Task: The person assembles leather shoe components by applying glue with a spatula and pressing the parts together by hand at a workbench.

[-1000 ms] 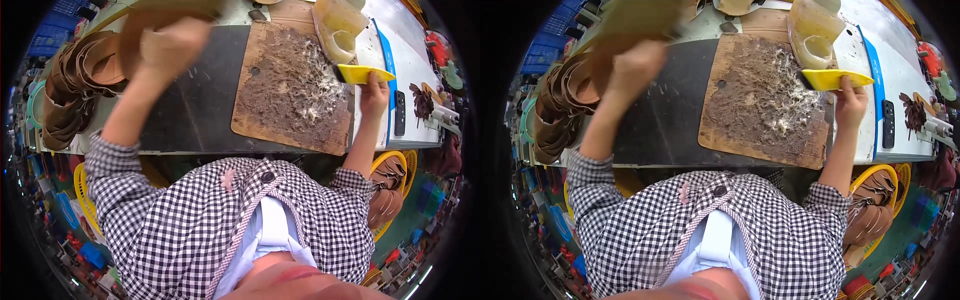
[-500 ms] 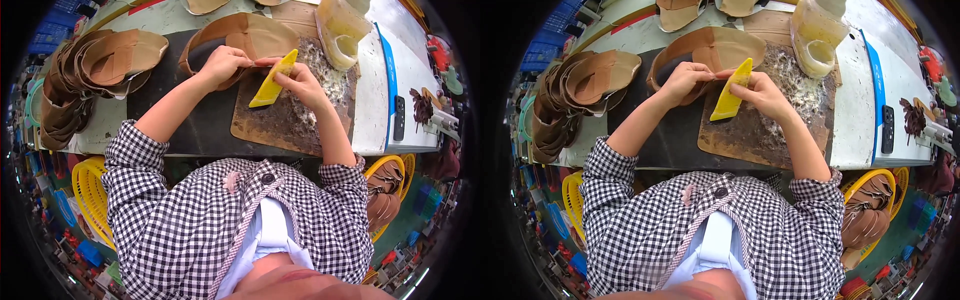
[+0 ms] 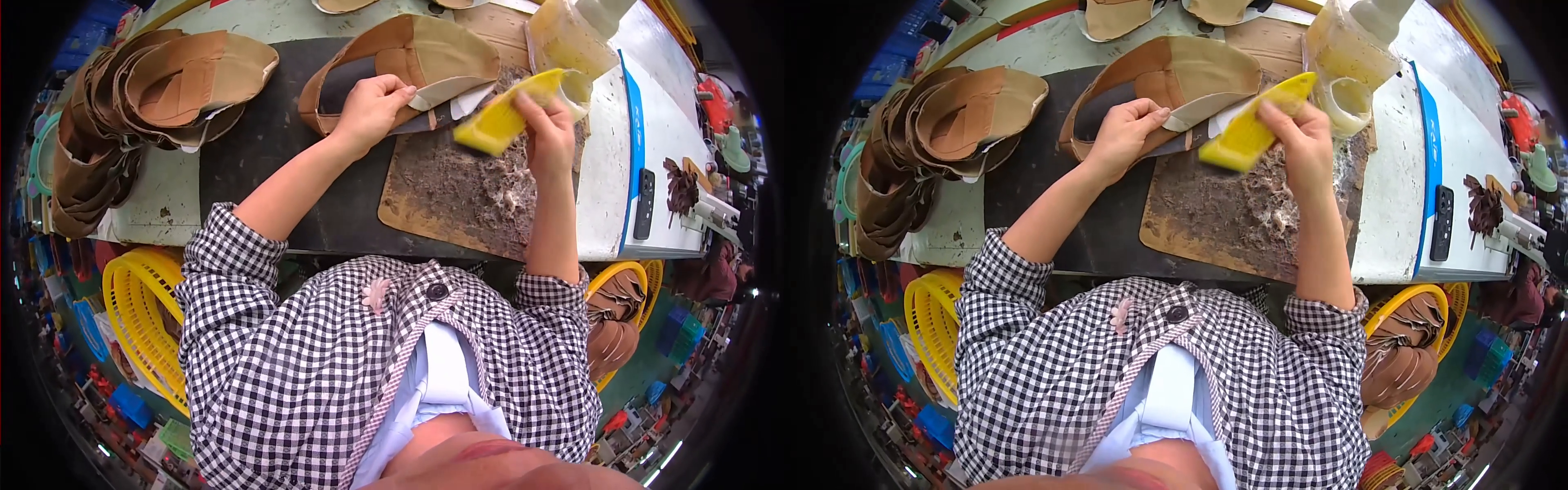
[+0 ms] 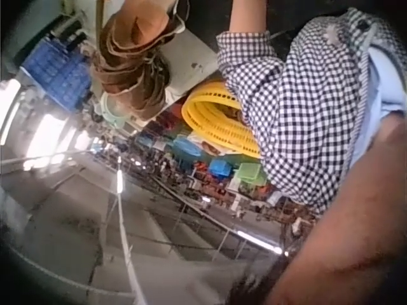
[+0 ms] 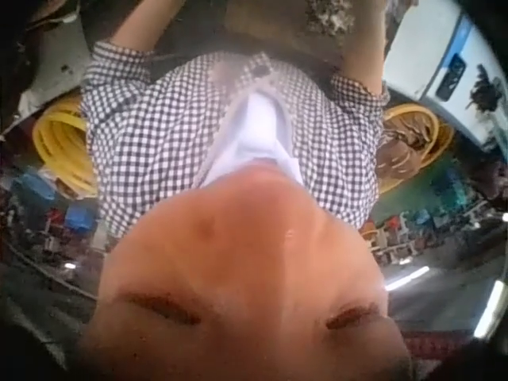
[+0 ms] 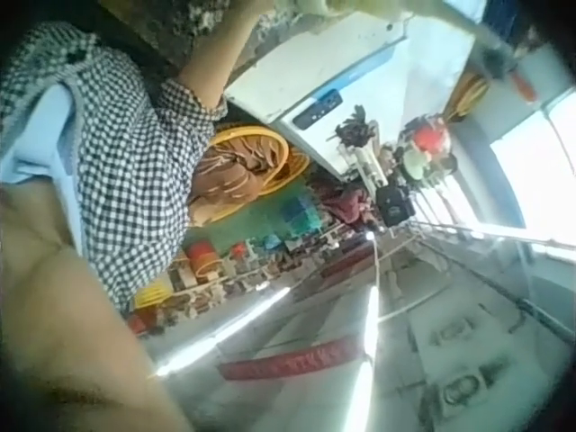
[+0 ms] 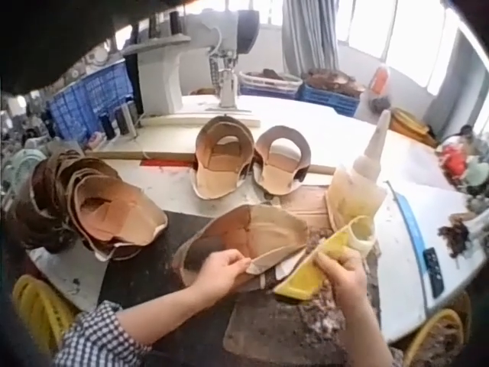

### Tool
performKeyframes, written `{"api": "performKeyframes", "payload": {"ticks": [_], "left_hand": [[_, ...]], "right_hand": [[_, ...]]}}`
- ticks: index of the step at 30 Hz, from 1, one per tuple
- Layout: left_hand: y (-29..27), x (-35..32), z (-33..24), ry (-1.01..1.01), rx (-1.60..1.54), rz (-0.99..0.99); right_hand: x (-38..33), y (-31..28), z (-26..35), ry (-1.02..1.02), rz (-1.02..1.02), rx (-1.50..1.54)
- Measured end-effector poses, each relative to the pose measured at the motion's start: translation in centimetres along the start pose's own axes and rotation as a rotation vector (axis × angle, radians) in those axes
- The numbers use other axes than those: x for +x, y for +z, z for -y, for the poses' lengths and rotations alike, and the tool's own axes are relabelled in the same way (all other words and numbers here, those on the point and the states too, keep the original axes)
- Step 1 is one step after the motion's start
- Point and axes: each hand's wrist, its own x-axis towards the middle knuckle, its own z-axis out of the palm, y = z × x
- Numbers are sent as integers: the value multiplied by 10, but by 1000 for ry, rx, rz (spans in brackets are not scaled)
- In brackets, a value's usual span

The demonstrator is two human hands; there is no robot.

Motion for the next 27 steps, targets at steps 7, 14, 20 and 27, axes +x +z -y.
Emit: {"api": "performKeyframes", "payload": {"ticks": [7,14,20,27], "left_hand": [[9,-1,0,-10,-66,-29],[5,1,-8,-154,-242,27],[-2,-1,-17,-282,-260,182],[11,1,-12,-281,-292,13]], "right_hand": [[3,7,-35,-612,-137,-782],[-8,11,-47,-862,-49,-917],[-24,26,-48,-864,16,-945],[-21,28,-41,-839,0,-927]]}}
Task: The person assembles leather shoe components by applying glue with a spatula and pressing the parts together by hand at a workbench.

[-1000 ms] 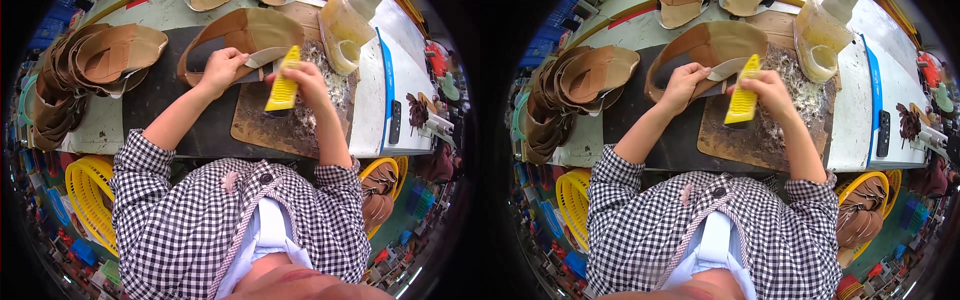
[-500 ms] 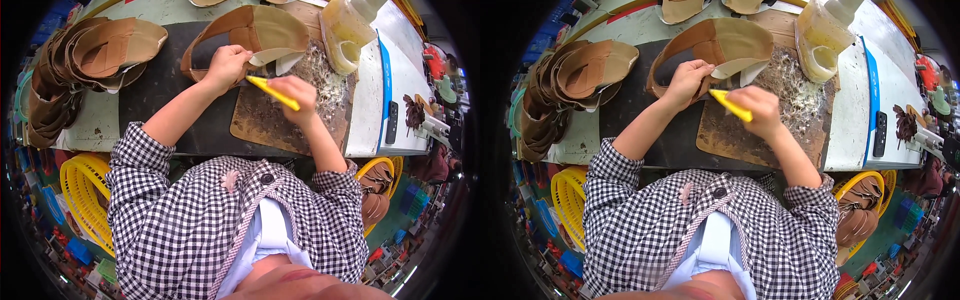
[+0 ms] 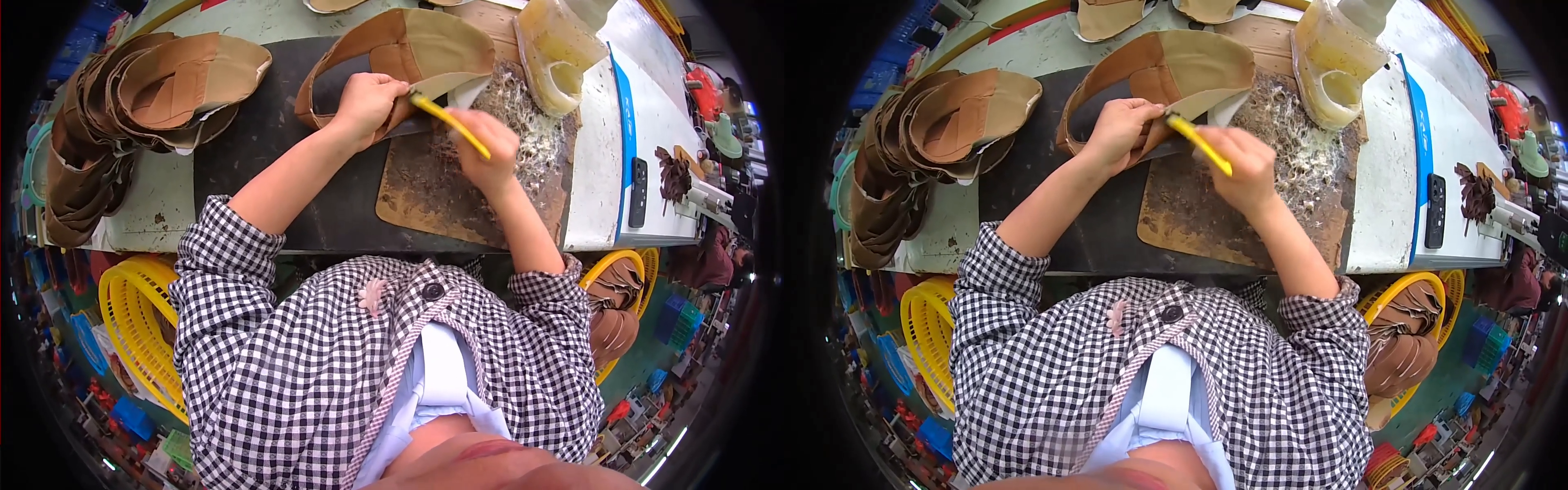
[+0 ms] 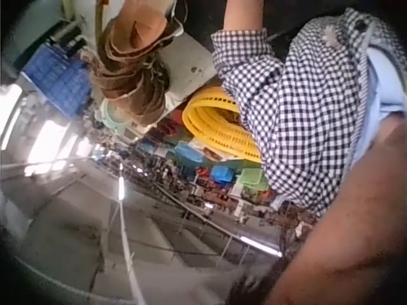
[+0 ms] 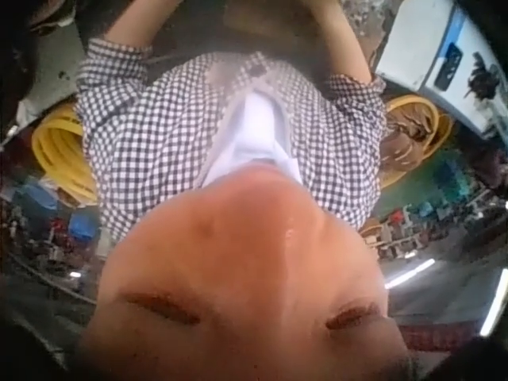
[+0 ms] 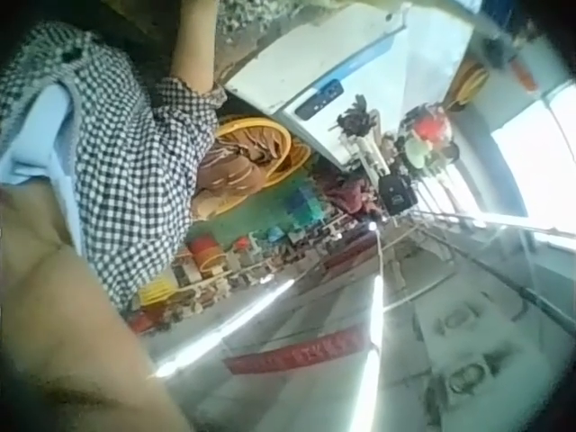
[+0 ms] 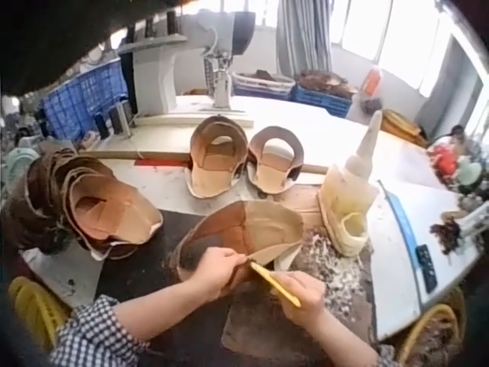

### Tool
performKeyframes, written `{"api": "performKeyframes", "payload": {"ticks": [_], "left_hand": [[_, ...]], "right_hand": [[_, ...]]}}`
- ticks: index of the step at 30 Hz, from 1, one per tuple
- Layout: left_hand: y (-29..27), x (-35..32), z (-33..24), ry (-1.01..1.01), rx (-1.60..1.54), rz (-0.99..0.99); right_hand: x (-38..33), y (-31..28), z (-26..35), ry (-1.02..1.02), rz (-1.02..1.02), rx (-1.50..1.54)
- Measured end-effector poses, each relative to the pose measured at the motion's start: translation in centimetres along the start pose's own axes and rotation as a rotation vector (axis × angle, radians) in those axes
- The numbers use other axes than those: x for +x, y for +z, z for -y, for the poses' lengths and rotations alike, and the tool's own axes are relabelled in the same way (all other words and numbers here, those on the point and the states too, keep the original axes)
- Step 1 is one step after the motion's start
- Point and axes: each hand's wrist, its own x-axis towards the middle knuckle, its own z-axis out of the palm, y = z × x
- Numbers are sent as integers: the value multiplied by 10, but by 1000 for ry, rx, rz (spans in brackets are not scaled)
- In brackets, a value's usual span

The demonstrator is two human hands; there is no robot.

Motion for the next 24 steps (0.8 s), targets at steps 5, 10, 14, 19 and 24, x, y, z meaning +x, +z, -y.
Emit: {"api": "performKeyframes", "payload": {"ticks": [5,10,14,19,24], "left_hand": [[1,-1,-1,21,30,-30],[-5,4,-4,44,145,90],[-5,5,-6,46,219,53],[2,5,-8,384,760,43],[-1,-22,-20,688,1092,342]], "right_hand": [[8,-20,-11,97,-108,-98],[-6,-3,2,-16,75,20],[-1,-15,-35,37,-32,-16],[-3,-10,-22,3,175,190],[8,-65,-61,207,-34,-160]]}}
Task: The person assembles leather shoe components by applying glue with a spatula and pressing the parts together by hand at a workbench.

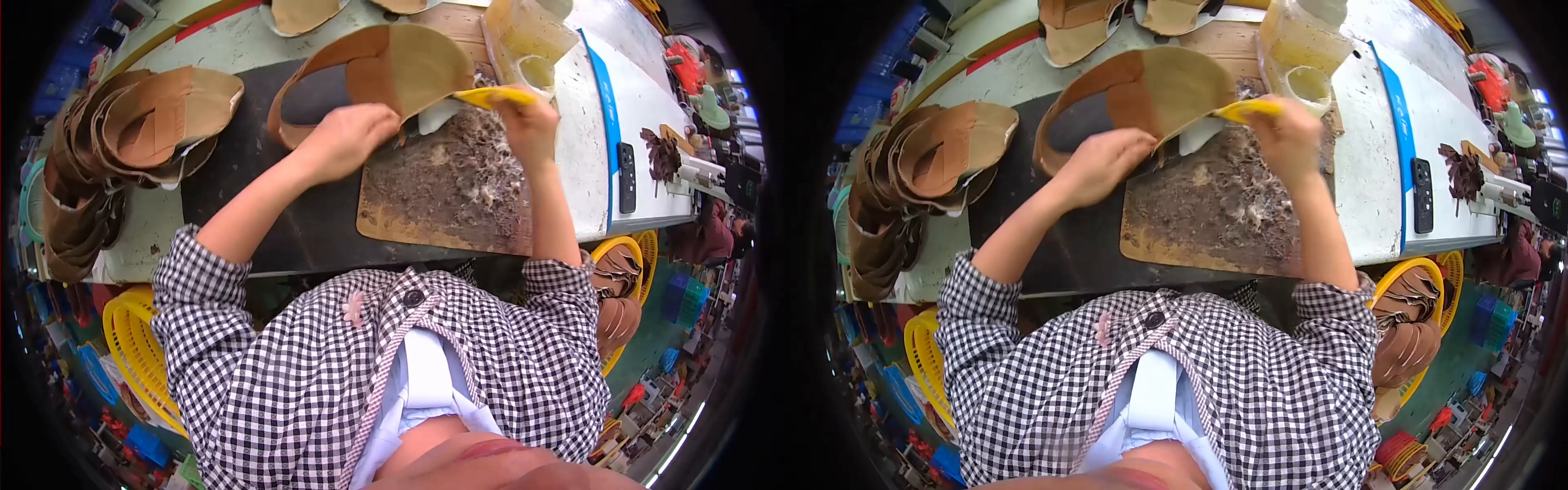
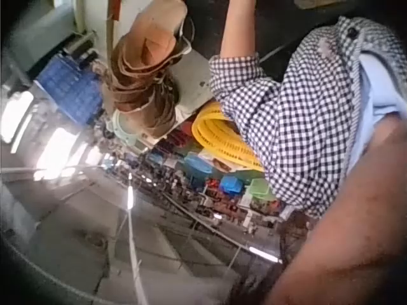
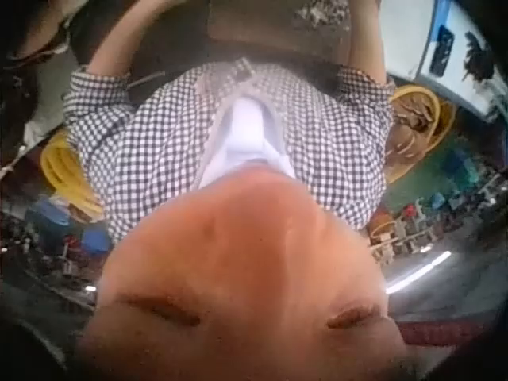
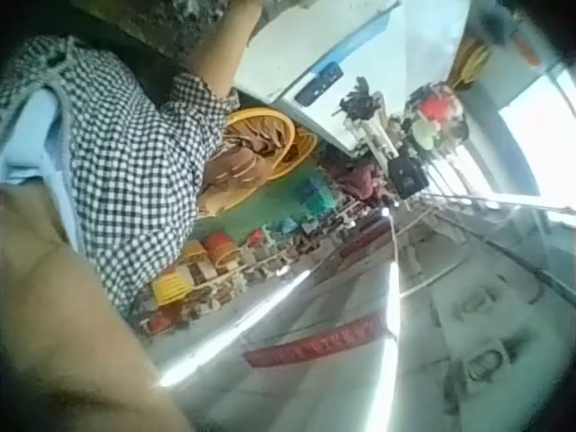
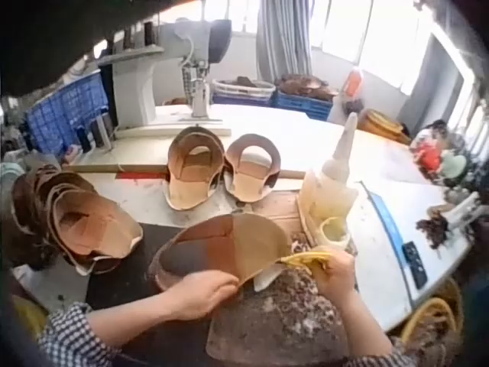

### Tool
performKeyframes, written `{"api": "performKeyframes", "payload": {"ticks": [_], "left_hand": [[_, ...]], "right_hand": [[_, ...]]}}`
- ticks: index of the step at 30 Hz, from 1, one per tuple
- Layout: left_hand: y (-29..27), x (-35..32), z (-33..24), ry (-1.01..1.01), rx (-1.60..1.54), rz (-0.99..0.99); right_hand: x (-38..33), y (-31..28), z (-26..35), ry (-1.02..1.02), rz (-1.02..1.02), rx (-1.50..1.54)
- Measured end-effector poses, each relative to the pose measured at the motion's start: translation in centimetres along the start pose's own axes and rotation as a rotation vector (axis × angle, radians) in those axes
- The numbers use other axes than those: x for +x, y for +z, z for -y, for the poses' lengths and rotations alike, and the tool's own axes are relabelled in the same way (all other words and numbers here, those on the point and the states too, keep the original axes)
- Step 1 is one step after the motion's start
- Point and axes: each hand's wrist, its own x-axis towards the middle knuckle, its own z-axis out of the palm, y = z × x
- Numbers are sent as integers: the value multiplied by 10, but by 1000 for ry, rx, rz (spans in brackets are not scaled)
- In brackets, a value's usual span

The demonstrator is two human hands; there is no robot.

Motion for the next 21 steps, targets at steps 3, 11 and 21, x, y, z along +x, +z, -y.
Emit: {"api": "performKeyframes", "payload": {"ticks": [3,11,21], "left_hand": [[5,-22,-26,208,452,-57],[-74,0,-53,617,795,-339],[-20,12,-6,12,355,-287]], "right_hand": [[16,-41,-19,18,-288,-245],[12,-68,-51,136,-291,-94],[-41,-78,-55,487,-296,397]]}}
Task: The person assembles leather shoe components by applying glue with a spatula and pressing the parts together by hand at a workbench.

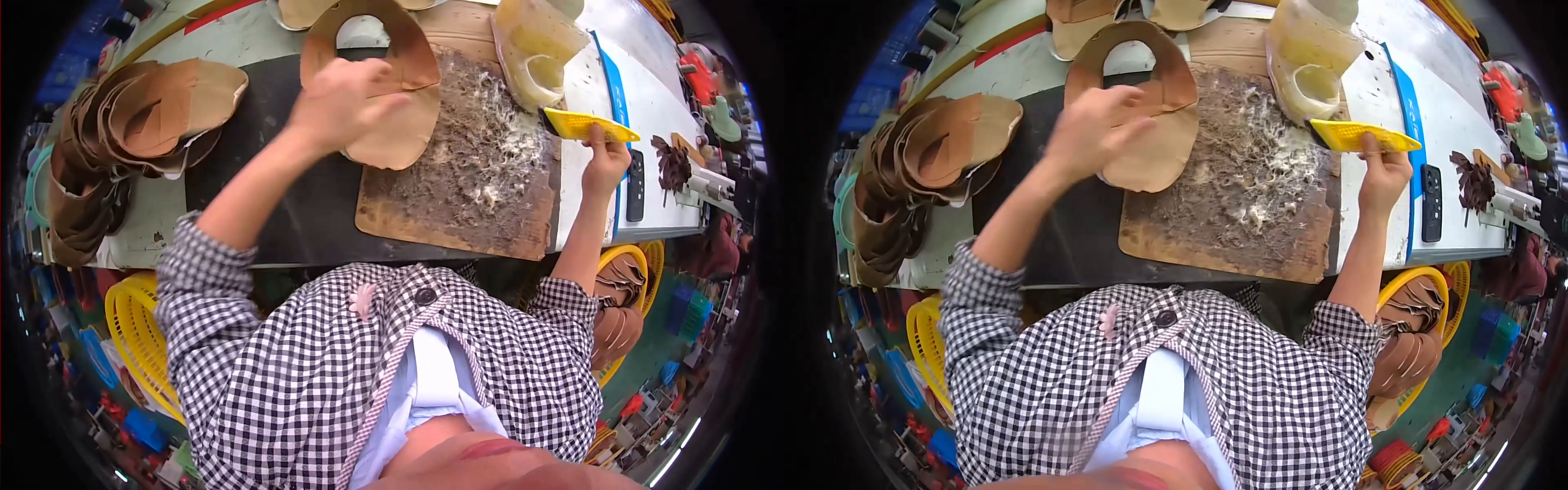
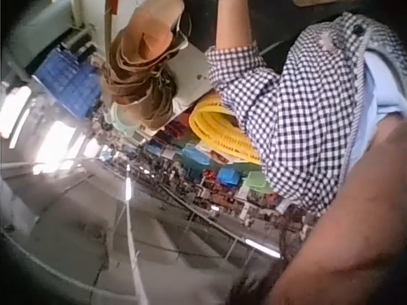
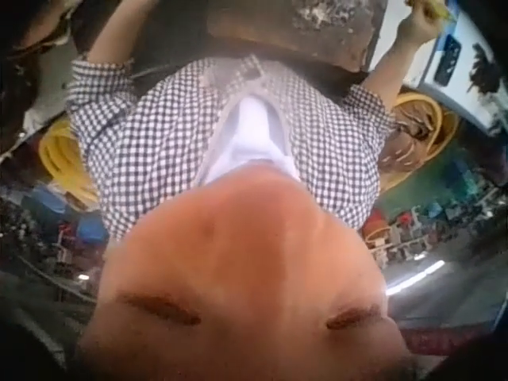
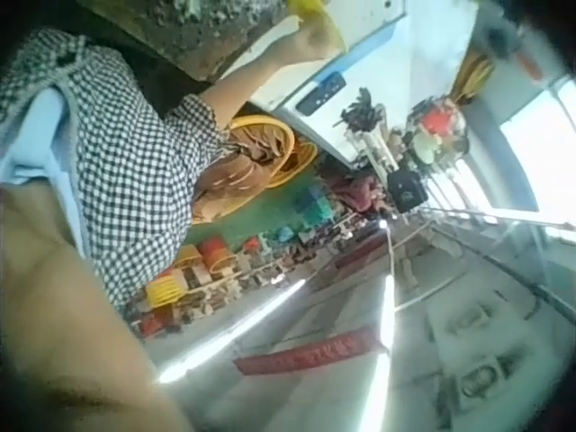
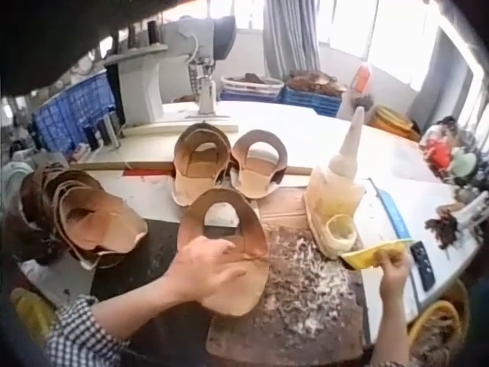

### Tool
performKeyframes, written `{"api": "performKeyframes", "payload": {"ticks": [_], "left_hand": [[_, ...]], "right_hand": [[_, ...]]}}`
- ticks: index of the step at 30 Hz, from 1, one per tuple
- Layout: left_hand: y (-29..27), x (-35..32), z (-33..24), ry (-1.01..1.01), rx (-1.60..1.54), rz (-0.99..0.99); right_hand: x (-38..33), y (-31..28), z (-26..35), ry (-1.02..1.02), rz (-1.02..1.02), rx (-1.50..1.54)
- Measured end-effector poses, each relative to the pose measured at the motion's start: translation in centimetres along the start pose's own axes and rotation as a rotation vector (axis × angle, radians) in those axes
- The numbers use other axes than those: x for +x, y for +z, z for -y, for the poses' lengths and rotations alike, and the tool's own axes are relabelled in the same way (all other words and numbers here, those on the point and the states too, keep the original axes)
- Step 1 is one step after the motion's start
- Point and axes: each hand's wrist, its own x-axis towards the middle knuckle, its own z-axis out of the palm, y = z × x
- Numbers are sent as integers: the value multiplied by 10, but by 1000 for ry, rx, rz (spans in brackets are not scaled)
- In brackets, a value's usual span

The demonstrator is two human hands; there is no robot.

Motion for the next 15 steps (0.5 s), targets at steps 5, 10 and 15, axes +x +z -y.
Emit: {"api": "performKeyframes", "payload": {"ticks": [5,10,15], "left_hand": [[63,39,-28,-261,223,-134],[44,27,4,-340,-346,242],[49,12,9,-418,-571,271]], "right_hand": [[-6,58,20,42,106,200],[-10,90,46,116,558,282],[-14,131,53,174,1054,218]]}}
